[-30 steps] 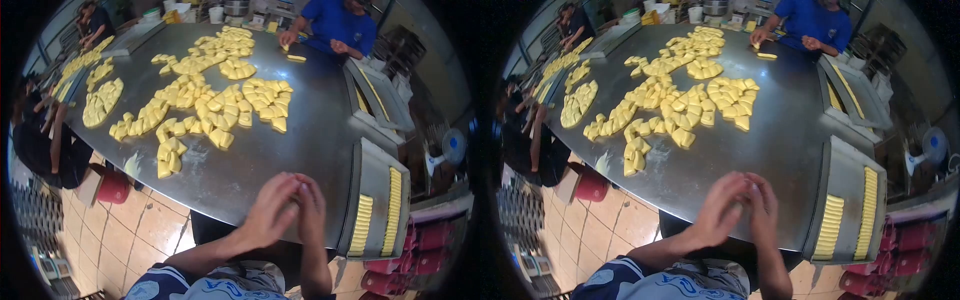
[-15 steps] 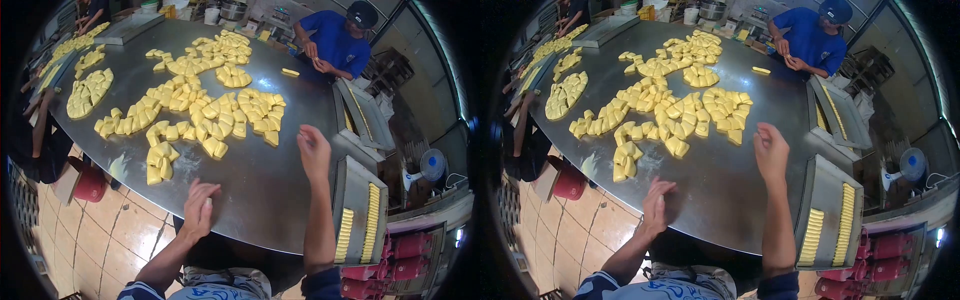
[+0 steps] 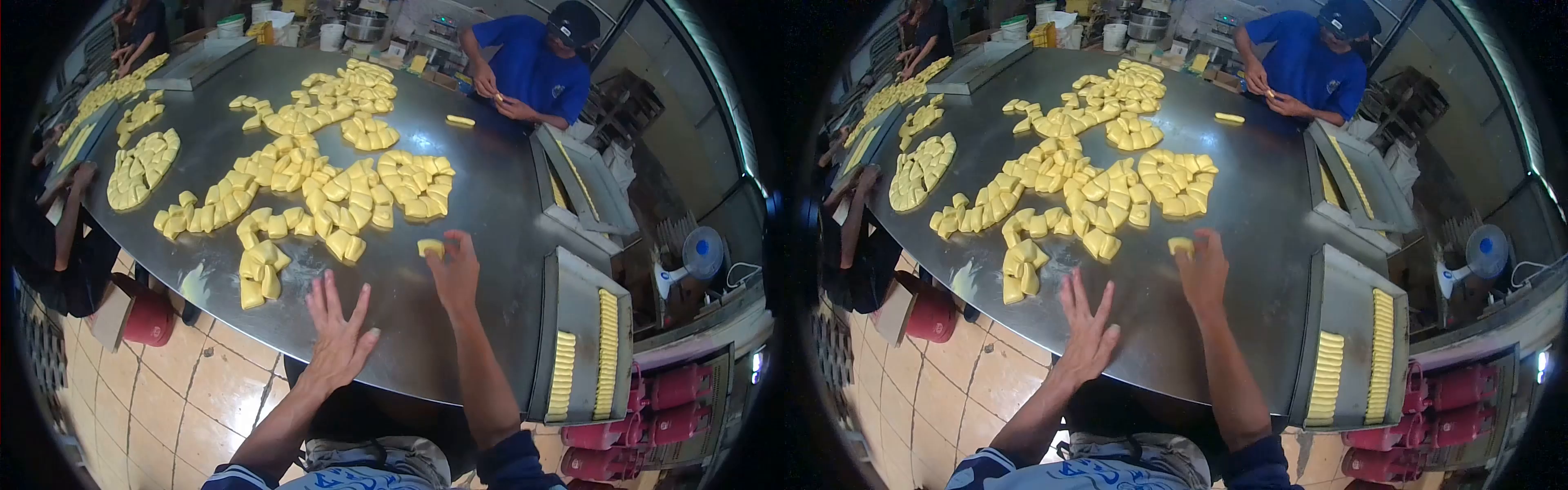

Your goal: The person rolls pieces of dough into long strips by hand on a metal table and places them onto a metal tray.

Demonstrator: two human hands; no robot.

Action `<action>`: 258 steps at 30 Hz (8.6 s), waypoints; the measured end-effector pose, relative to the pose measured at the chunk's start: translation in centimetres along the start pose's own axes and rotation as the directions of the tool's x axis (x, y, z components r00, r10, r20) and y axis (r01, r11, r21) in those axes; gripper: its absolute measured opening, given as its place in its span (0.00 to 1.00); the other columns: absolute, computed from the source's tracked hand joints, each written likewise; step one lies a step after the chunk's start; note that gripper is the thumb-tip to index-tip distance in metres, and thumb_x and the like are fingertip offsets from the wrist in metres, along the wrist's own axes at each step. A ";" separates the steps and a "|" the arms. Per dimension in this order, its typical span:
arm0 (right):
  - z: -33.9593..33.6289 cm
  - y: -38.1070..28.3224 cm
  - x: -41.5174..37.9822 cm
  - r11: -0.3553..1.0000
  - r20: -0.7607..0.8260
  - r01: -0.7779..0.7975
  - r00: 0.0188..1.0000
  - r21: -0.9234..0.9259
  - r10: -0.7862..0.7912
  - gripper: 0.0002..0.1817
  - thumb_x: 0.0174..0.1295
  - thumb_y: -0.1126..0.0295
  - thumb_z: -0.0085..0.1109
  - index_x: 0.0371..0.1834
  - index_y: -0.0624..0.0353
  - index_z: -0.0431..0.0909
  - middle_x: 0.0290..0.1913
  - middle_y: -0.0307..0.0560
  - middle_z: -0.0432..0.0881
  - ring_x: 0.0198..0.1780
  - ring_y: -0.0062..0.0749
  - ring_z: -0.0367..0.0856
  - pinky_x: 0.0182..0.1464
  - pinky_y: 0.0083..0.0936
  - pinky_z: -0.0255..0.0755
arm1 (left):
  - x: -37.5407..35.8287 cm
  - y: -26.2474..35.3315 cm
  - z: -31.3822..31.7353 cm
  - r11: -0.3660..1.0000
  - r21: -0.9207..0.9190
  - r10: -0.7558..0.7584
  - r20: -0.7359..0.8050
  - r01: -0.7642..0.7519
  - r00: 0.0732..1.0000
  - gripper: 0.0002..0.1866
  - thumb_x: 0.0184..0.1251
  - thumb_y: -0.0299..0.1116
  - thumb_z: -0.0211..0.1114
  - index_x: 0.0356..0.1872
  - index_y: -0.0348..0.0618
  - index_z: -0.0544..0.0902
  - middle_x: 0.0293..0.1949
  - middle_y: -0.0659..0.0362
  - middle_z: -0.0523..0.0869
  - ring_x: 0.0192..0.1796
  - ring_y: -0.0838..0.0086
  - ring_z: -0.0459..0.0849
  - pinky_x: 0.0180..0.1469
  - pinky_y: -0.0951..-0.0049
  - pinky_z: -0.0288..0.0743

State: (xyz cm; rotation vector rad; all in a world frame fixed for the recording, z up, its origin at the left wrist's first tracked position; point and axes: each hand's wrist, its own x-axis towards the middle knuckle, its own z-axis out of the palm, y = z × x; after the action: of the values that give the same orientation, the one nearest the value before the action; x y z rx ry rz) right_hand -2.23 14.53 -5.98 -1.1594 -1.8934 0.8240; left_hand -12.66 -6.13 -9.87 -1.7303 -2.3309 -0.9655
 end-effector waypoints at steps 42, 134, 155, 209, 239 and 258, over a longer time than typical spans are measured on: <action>-10.1 0.6 -11.2 0.885 0.243 -0.138 0.970 0.444 0.029 0.11 0.62 0.76 0.62 0.47 0.65 0.81 0.40 0.43 0.82 0.35 0.21 0.81 0.37 0.19 0.77 | 2.8 8.7 2.7 0.234 -0.795 -0.133 0.545 0.560 0.828 0.21 0.71 0.30 0.64 0.61 0.31 0.75 0.51 0.51 0.84 0.49 0.73 0.85 0.49 0.79 0.84; -7.5 3.3 -2.0 0.702 0.595 0.151 0.669 -0.696 0.446 0.59 0.32 0.29 0.73 0.64 0.56 0.63 0.64 0.60 0.63 0.72 0.55 0.55 0.61 0.63 0.58 | 7.2 2.7 4.0 0.951 -0.024 0.297 0.358 -0.309 0.885 0.27 0.50 0.57 0.74 0.23 0.41 0.77 0.22 0.55 0.77 0.33 0.59 0.78 0.38 0.62 0.73; -8.0 7.0 -2.2 0.828 0.538 0.133 0.813 -0.545 0.224 0.37 0.45 0.33 0.68 0.48 0.48 0.70 0.55 0.52 0.68 0.65 0.52 0.60 0.62 0.56 0.55 | 7.5 1.6 4.2 0.952 -0.026 0.299 0.281 -0.304 0.912 0.25 0.54 0.58 0.71 0.26 0.44 0.79 0.26 0.58 0.80 0.36 0.62 0.79 0.38 0.61 0.70; -6.0 -2.4 -6.1 0.583 0.427 -0.534 0.844 0.612 0.324 0.09 0.69 0.69 0.59 0.41 0.65 0.77 0.36 0.42 0.81 0.36 0.26 0.84 0.38 0.22 0.82 | 5.4 4.3 2.5 0.642 -0.766 0.068 0.000 -0.043 0.998 0.25 0.64 0.31 0.70 0.61 0.36 0.77 0.59 0.50 0.82 0.54 0.64 0.86 0.56 0.71 0.78; -11.2 1.2 -10.5 0.845 0.272 -0.218 0.958 0.488 0.090 0.10 0.61 0.79 0.65 0.45 0.71 0.82 0.36 0.47 0.85 0.30 0.23 0.82 0.34 0.20 0.77 | 5.0 10.6 2.1 0.239 -0.855 -0.005 0.473 0.461 0.881 0.17 0.66 0.30 0.69 0.53 0.32 0.80 0.47 0.58 0.85 0.48 0.79 0.81 0.49 0.75 0.77; -10.6 -1.7 -6.6 0.651 0.420 -0.450 0.882 0.611 0.215 0.11 0.69 0.66 0.59 0.35 0.63 0.83 0.29 0.41 0.82 0.24 0.21 0.75 0.24 0.17 0.65 | 4.0 1.0 -1.3 0.589 -0.744 -0.197 0.248 0.317 0.948 0.11 0.61 0.34 0.73 0.36 0.41 0.81 0.34 0.56 0.81 0.35 0.69 0.82 0.34 0.70 0.73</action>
State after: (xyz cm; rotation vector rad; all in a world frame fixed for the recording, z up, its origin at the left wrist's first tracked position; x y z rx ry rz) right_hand 8.05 9.28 -0.92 -0.9190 -1.3525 1.8475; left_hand -13.59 -3.31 -6.66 -1.7051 -2.4709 -2.2666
